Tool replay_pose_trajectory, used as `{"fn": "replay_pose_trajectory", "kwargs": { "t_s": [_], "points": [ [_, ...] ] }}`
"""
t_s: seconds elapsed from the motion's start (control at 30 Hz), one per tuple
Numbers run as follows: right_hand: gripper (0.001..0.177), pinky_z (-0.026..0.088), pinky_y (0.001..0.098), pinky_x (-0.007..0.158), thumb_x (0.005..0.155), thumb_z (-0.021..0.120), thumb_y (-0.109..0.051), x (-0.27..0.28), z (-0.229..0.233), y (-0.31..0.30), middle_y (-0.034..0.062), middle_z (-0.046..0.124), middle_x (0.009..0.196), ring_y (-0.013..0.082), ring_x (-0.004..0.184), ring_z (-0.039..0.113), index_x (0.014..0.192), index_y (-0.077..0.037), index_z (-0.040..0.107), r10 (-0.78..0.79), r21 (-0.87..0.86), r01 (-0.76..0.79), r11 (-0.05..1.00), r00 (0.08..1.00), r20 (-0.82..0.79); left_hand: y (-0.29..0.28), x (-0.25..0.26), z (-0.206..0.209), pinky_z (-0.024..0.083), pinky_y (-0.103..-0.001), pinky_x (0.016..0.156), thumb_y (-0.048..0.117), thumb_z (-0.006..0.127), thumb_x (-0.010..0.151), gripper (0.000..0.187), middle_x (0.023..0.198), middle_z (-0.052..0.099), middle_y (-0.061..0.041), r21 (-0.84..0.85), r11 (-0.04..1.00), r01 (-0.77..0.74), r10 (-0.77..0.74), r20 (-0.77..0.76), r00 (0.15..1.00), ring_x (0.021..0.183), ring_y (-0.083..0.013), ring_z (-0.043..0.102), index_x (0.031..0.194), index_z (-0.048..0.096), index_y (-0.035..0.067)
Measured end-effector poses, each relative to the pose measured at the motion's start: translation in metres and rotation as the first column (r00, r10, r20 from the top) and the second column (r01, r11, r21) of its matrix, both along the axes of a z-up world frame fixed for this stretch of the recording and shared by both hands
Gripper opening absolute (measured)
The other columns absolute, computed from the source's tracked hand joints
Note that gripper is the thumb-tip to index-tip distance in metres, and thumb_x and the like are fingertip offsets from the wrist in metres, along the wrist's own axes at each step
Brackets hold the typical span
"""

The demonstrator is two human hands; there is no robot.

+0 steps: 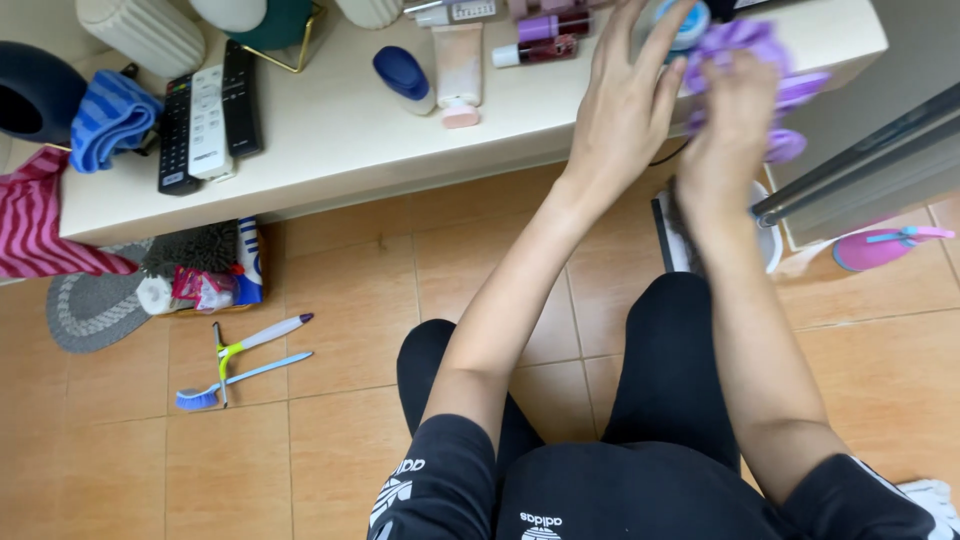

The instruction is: The person cleans a white shelf and a television screen using a purple striped cloth. They wipe various items on the shelf, including bottles and a remote, then clean the TV screen and the wall area above the shelf.

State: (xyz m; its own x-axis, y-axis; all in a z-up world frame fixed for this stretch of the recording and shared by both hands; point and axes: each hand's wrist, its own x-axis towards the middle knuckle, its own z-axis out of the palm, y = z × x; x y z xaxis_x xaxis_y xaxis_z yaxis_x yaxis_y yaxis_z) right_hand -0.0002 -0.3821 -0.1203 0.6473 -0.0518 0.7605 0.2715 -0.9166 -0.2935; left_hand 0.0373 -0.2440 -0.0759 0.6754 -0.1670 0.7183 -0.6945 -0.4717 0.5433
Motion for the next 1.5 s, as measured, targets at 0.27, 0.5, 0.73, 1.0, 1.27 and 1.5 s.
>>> {"fn": "replay_pose_trajectory", "kwargs": {
  "t_s": [0.27, 0.5, 0.73, 1.0, 1.27, 1.5],
  "points": [
    [0.034, 0.044, 0.0508, 0.122, 0.103, 0.053, 0.017, 0.006, -0.003, -0.081, 0.022, 0.065, 0.137, 0.0389, 0.139, 0.058, 0.128, 0.002, 0.07, 0.054, 0.111, -0.049, 0.993, 0.998, -0.044, -0.029, 0.036, -0.017, 0.045, -0.052, 0.115, 0.02, 0.071, 0.096, 0.04, 0.143, 0.052, -0.019, 0.119, 0.96, -0.253, 0.246, 0.064, 0.967, 0.14, -0.041, 0.05, 0.134, 0.059, 0.014],
    [0.033, 0.043, 0.0528, 0.122, 0.102, 0.054, 0.019, 0.009, -0.023, -0.068, 0.0233, 0.063, 0.139, 0.0411, 0.142, 0.054, 0.129, 0.006, 0.067, -0.006, -0.057, 0.013, 0.998, 0.991, 0.132, -0.027, 0.038, -0.042, 0.048, -0.039, 0.11, 0.005, 0.072, 0.102, 0.036, 0.13, 0.054, -0.008, 0.123, 0.975, -0.184, 0.181, 0.032, 0.983, 0.13, -0.0281, 0.052, 0.129, 0.055, 0.019],
    [0.026, 0.058, 0.041, 0.105, 0.106, 0.055, 0.013, -0.068, 0.028, -0.001, 0.014, 0.071, 0.125, 0.0291, 0.119, 0.071, 0.122, 0.0, 0.071, 0.199, 0.549, -0.155, 0.821, 0.98, -0.022, 0.038, -0.066, 0.01, 0.057, -0.041, 0.11, 0.008, 0.082, 0.088, 0.081, 0.133, 0.058, -0.013, -0.137, 0.991, 0.002, -0.015, -0.098, 0.995, 0.126, -0.0288, 0.063, 0.155, 0.037, 0.016],
    [0.024, 0.055, 0.0384, 0.092, 0.093, 0.072, 0.011, -0.085, 0.022, 0.067, 0.012, 0.072, 0.119, 0.0337, 0.11, 0.067, 0.114, 0.0, 0.073, 0.484, 0.32, -0.448, 0.835, 0.874, -0.041, 0.085, -0.133, -0.024, 0.058, -0.038, 0.105, 0.004, 0.087, 0.083, 0.1, 0.126, 0.066, -0.014, -0.079, 0.994, -0.077, 0.06, -0.2, 0.978, 0.117, -0.0298, 0.069, 0.161, 0.026, 0.009],
    [0.024, 0.055, 0.0421, 0.094, 0.083, 0.068, 0.013, -0.1, 0.029, 0.091, 0.0167, 0.072, 0.108, 0.0345, 0.104, 0.067, 0.105, 0.004, 0.073, 0.61, 0.146, -0.602, 0.785, 0.793, -0.01, 0.105, -0.13, -0.032, 0.057, -0.041, 0.111, -0.001, 0.08, 0.076, 0.102, 0.138, 0.062, -0.021, 0.011, 0.995, -0.097, 0.098, -0.169, 0.981, 0.124, -0.0341, 0.067, 0.161, 0.025, 0.009],
    [0.014, 0.056, 0.0361, 0.096, 0.107, 0.072, 0.011, -0.082, 0.003, 0.002, 0.0142, 0.072, 0.119, 0.0278, 0.113, 0.066, 0.117, 0.001, 0.076, 0.189, 0.268, -0.187, 0.945, 0.982, 0.021, 0.063, -0.071, -0.001, 0.057, -0.036, 0.107, 0.024, 0.086, 0.089, 0.063, 0.135, 0.064, -0.009, -0.04, 0.994, -0.106, 0.103, -0.062, 0.993, 0.123, -0.027, 0.067, 0.14, 0.052, 0.014]
  ]
}}
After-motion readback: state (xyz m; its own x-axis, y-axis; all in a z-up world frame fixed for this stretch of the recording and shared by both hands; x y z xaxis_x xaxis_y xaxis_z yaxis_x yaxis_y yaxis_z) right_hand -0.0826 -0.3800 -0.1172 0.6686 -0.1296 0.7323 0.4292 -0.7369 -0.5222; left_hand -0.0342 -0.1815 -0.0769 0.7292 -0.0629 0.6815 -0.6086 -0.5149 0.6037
